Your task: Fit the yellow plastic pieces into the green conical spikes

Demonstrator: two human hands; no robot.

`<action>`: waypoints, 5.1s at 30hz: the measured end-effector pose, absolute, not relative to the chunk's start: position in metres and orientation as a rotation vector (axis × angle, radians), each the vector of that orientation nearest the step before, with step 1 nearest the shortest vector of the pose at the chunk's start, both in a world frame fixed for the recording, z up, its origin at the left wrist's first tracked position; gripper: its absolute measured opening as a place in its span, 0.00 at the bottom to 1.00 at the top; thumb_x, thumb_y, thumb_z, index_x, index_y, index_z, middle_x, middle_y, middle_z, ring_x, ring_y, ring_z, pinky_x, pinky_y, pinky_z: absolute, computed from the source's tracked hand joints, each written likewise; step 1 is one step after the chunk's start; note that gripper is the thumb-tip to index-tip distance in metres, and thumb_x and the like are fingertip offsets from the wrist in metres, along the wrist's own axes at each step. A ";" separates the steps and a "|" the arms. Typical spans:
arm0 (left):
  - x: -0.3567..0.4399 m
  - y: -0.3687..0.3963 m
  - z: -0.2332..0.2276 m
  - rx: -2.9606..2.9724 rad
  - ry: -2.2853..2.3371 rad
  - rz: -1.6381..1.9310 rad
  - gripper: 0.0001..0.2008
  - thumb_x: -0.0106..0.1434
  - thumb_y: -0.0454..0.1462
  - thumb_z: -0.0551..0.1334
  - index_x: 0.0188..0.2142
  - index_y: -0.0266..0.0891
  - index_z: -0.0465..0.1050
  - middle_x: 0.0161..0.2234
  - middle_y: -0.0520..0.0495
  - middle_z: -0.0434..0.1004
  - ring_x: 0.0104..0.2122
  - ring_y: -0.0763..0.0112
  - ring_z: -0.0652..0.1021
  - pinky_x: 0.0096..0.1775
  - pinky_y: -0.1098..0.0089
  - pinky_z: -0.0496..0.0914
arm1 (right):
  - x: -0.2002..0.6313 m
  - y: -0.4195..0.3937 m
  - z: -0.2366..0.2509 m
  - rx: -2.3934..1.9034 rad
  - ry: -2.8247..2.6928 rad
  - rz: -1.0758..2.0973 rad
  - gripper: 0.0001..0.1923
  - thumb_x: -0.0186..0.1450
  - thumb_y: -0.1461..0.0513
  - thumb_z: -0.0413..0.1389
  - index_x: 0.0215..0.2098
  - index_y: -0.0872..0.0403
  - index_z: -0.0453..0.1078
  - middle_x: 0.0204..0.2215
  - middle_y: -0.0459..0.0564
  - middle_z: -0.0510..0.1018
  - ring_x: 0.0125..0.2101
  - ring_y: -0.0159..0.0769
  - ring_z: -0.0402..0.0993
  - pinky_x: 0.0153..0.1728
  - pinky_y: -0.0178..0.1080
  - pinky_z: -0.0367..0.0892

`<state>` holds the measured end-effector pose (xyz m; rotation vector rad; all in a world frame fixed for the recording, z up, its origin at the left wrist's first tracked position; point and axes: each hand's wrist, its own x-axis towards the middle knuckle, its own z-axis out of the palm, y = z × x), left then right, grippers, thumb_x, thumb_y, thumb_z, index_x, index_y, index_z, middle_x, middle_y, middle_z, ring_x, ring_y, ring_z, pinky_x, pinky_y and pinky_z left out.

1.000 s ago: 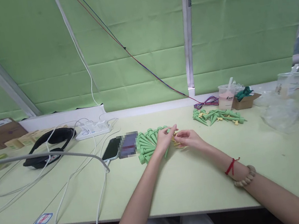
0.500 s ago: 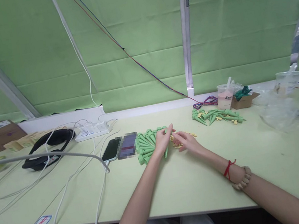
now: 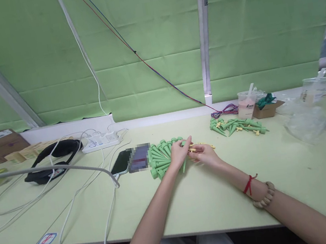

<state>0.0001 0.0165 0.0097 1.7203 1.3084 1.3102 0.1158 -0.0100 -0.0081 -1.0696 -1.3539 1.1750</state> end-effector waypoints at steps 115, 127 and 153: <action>-0.011 0.018 0.018 1.460 1.527 1.342 0.23 0.56 0.53 0.54 0.27 0.37 0.76 0.16 0.52 0.65 0.15 0.75 0.64 0.22 0.73 0.60 | 0.129 -0.003 -0.001 -1.071 -1.456 0.874 0.18 0.55 0.52 0.56 0.36 0.58 0.74 0.29 0.53 0.77 0.24 0.34 0.71 0.22 0.35 0.69; -0.030 0.020 0.021 1.816 2.259 1.099 0.27 0.60 0.54 0.48 0.40 0.37 0.74 0.31 0.35 0.78 0.35 0.52 0.76 0.36 0.62 0.63 | 0.159 0.024 -0.023 -1.466 -1.527 0.437 0.21 0.55 0.62 0.53 0.48 0.55 0.67 0.46 0.55 0.67 0.42 0.39 0.70 0.46 0.41 0.64; 0.001 0.009 0.004 2.458 1.803 1.306 0.11 0.59 0.33 0.54 0.41 0.40 0.70 0.40 0.42 0.67 0.43 0.61 0.70 0.46 0.62 0.61 | 0.209 0.045 -0.032 -1.888 -1.762 0.136 0.14 0.63 0.63 0.47 0.36 0.54 0.76 0.40 0.55 0.77 0.45 0.44 0.69 0.46 0.44 0.59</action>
